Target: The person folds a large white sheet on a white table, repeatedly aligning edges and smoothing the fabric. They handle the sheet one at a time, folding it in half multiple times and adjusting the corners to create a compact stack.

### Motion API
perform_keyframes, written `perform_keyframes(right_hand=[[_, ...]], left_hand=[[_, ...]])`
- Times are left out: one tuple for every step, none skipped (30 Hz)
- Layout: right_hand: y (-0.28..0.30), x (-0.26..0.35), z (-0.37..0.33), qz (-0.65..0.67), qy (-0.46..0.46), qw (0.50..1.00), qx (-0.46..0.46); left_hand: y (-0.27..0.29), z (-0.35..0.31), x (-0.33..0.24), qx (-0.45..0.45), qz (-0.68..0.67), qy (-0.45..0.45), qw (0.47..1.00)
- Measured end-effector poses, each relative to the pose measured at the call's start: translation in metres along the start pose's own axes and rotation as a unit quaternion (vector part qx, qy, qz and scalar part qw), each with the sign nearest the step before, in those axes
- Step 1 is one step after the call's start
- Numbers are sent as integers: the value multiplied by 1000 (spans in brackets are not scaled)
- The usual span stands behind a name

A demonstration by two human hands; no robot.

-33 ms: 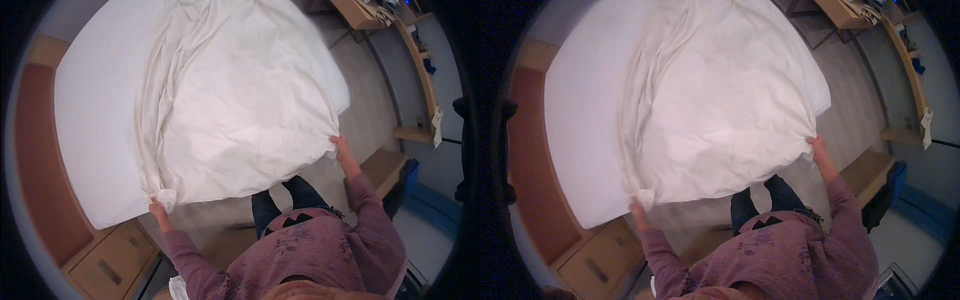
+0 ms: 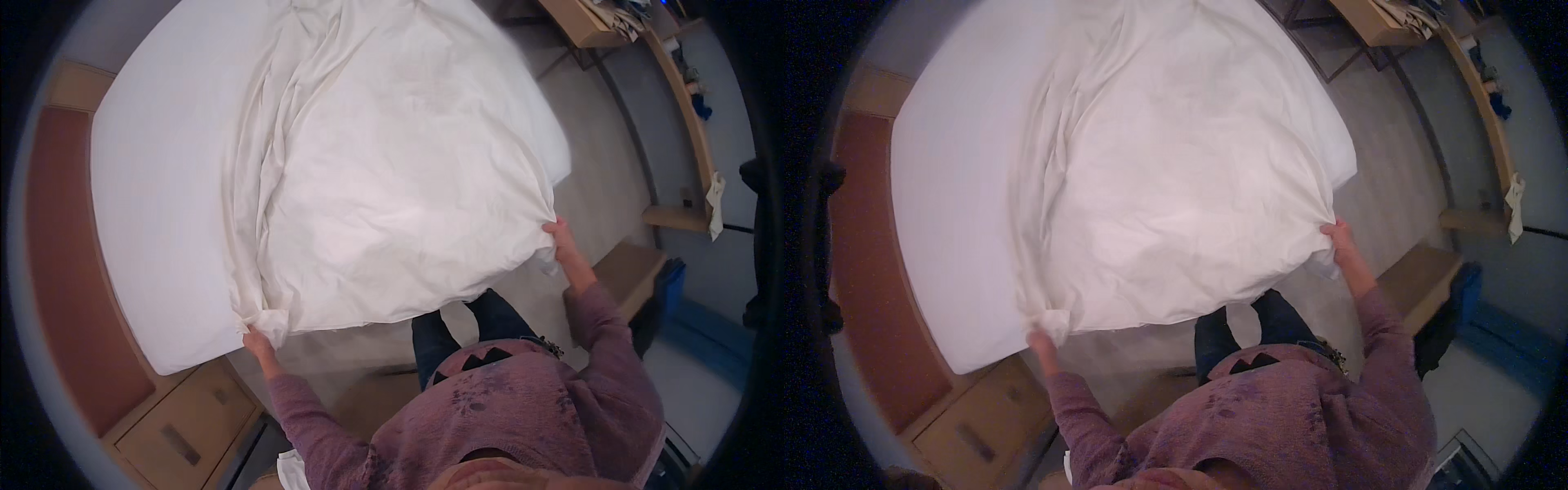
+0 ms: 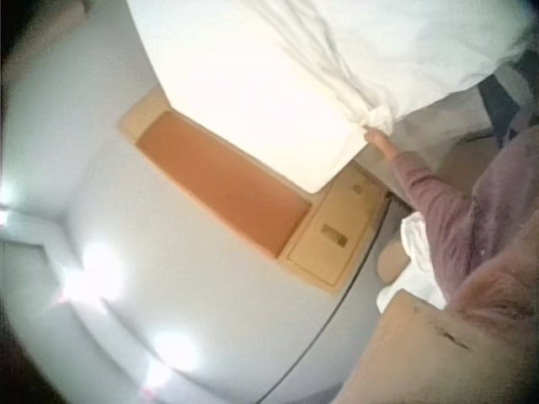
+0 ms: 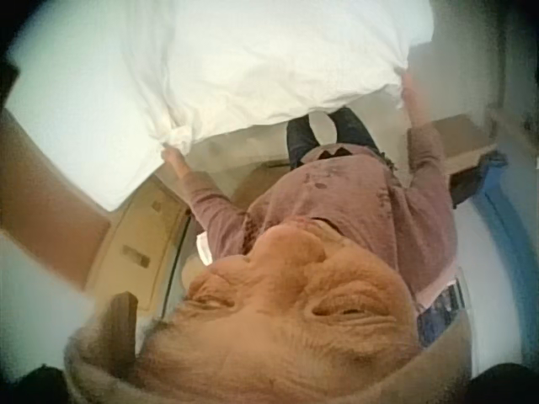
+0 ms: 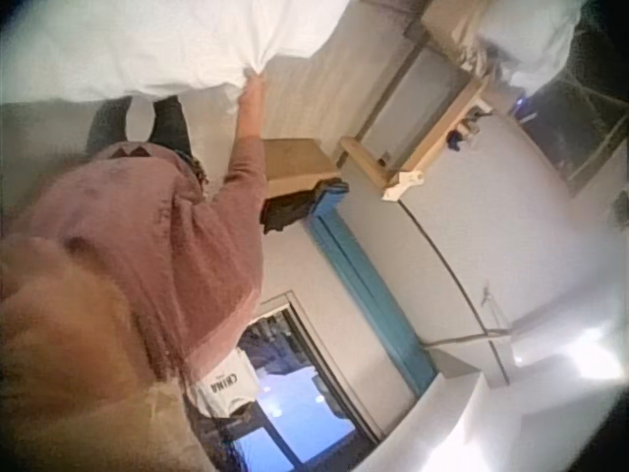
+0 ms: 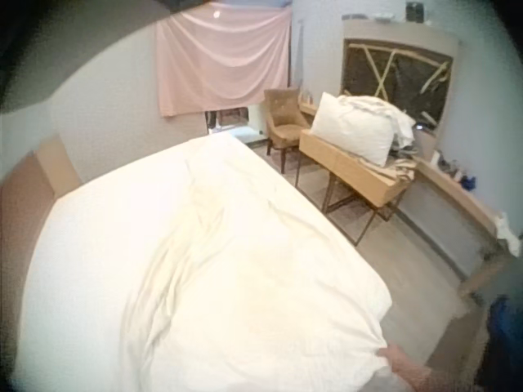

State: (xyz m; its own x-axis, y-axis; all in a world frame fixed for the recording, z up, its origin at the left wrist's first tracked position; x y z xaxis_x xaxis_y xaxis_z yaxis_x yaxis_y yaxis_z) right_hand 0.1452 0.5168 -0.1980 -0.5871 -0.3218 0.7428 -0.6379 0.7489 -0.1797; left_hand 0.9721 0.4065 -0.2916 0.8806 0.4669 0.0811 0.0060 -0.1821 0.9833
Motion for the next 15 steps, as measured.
perform_keyframes(right_hand=[[12,18,0,-39,12,999,23],[17,26,1,-56,30,994,85],[34,45,5,-87,38,995,38],[49,62,8,-83,64,993,61],[65,72,10,-129,75,988,35],[84,89,13,-166,100,980,32],[99,98,18,-213,106,971,38],[116,111,25,-270,109,956,19],[128,120,32,-321,113,940,11],[138,129,41,-377,108,920,-13],[147,135,46,-444,96,889,-58],[147,141,52,-449,106,886,-37],[147,144,52,-465,107,878,-39],[143,148,56,-483,109,868,-43],[139,147,53,-515,70,853,-40]], left_hand=[[8,0,3,21,50,32,998],[16,1,13,17,151,68,986],[36,4,18,12,254,60,965],[52,6,20,7,354,55,934],[68,8,25,5,260,87,962],[80,-1,28,8,164,120,979],[97,-6,29,-32,81,163,983],[97,-16,21,-11,-98,215,972],[100,-28,16,-20,-229,257,939],[97,-38,3,4,-326,274,905],[94,-48,-11,39,-395,280,874],[89,-57,-24,77,-452,283,842],[86,-61,-38,112,-489,280,818],[83,-63,-52,141,-511,272,803],[81,-66,-61,168,-531,264,787]])
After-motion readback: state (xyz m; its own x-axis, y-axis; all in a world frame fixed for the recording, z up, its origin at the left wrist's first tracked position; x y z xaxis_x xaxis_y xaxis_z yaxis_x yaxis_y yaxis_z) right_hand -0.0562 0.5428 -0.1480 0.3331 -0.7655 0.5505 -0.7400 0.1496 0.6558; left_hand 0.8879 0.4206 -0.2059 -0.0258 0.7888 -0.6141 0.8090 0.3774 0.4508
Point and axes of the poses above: each hand's wrist, its own z-axis towards the middle knuckle, its own y-axis out of the back of the hand, x = y × z, the point moved 3 cm from there along z, towards the middle knuckle, and after that the axes turned 14 degrees about z, right-handed, at the moved point
